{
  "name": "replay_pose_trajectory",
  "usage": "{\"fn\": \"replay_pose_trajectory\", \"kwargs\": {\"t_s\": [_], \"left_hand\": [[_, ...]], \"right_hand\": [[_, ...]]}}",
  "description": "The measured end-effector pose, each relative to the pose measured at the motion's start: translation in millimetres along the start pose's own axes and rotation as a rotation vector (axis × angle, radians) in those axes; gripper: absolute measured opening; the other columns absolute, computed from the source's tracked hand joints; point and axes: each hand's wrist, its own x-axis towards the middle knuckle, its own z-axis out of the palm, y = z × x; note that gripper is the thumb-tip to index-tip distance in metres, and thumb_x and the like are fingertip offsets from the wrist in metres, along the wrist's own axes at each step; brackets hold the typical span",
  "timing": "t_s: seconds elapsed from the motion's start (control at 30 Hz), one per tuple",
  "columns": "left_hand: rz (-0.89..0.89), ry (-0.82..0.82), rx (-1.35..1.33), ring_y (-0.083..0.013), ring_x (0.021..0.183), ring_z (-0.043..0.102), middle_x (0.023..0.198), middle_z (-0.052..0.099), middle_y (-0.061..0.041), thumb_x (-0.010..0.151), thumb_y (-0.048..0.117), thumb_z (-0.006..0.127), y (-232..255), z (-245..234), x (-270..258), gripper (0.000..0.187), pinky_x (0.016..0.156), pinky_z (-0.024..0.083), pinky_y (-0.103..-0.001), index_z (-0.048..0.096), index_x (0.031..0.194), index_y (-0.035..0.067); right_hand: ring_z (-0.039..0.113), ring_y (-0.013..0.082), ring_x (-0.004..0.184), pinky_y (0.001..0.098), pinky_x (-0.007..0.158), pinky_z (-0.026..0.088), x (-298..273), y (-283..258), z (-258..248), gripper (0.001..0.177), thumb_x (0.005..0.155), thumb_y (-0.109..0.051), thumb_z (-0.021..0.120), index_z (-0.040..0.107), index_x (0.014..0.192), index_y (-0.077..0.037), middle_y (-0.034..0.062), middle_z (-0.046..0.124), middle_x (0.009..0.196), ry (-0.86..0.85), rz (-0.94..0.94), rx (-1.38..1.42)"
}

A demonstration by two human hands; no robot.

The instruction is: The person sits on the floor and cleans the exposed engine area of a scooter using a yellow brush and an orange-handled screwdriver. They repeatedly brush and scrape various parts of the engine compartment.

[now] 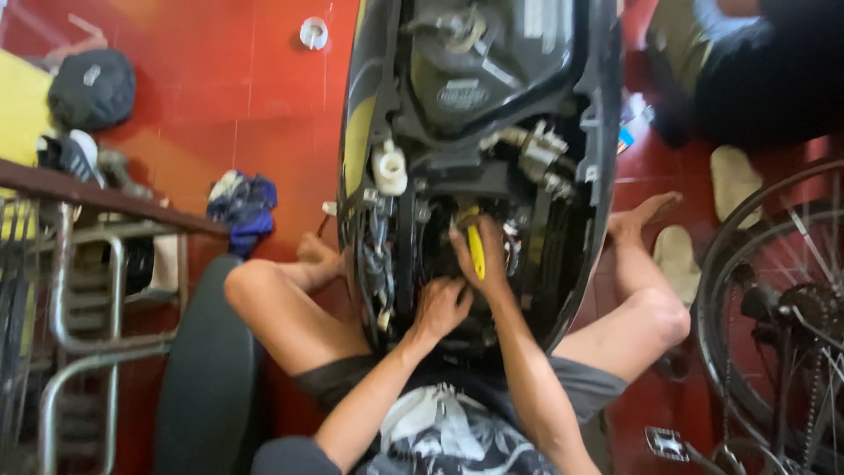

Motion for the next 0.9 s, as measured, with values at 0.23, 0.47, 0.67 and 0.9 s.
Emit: {"fn": "replay_pose_trajectory", "kwargs": {"t_s": [0.23,0.47,0.67,0.9], "left_hand": [[0.013,0.038,0.016,-0.0385,0.069,0.071,0.065,0.067,-0.018,0.091,0.019,0.064,6.5,-2.3,-0.9,0.02,0.06,0.058,-0.045,0.068,0.076,0.006],[-0.007,0.057,-0.008,-0.0392,0.068,0.07,0.064,0.066,-0.019,0.091,0.017,0.063,9.6,-2.4,-3.1,0.021,0.059,0.058,-0.045,0.067,0.075,0.003],[-0.041,0.016,0.007,-0.0402,0.072,0.071,0.069,0.068,-0.02,0.092,0.02,0.062,4.3,0.6,1.6,0.022,0.062,0.059,-0.047,0.07,0.08,0.004],[-0.08,-0.026,0.066,-0.0415,0.08,0.073,0.074,0.071,-0.021,0.092,0.024,0.062,3.9,1.8,2.1,0.024,0.067,0.061,-0.05,0.072,0.084,0.005]], "right_hand": [[0.065,0.0389,0.088,0.0448,0.086,0.049,0.8,-6.7,-0.7,0.017,0.098,-0.023,0.072,0.061,0.104,-0.011,0.0122,0.067,0.091,0.011,0.025,0.072],[0.065,0.0376,0.089,0.0447,0.087,0.05,-2.5,-4.1,1.3,0.02,0.097,-0.027,0.074,0.062,0.104,-0.013,0.0107,0.068,0.091,0.013,0.01,0.031],[0.065,0.0369,0.089,0.0451,0.086,0.049,2.8,-5.7,0.6,0.019,0.099,-0.027,0.072,0.061,0.104,-0.013,0.0102,0.067,0.091,0.003,0.006,0.044],[0.064,0.0392,0.092,0.0456,0.089,0.048,-0.7,5.2,6.2,0.021,0.098,-0.027,0.074,0.061,0.105,-0.012,0.0128,0.066,0.092,0.033,-0.016,0.012]]}}
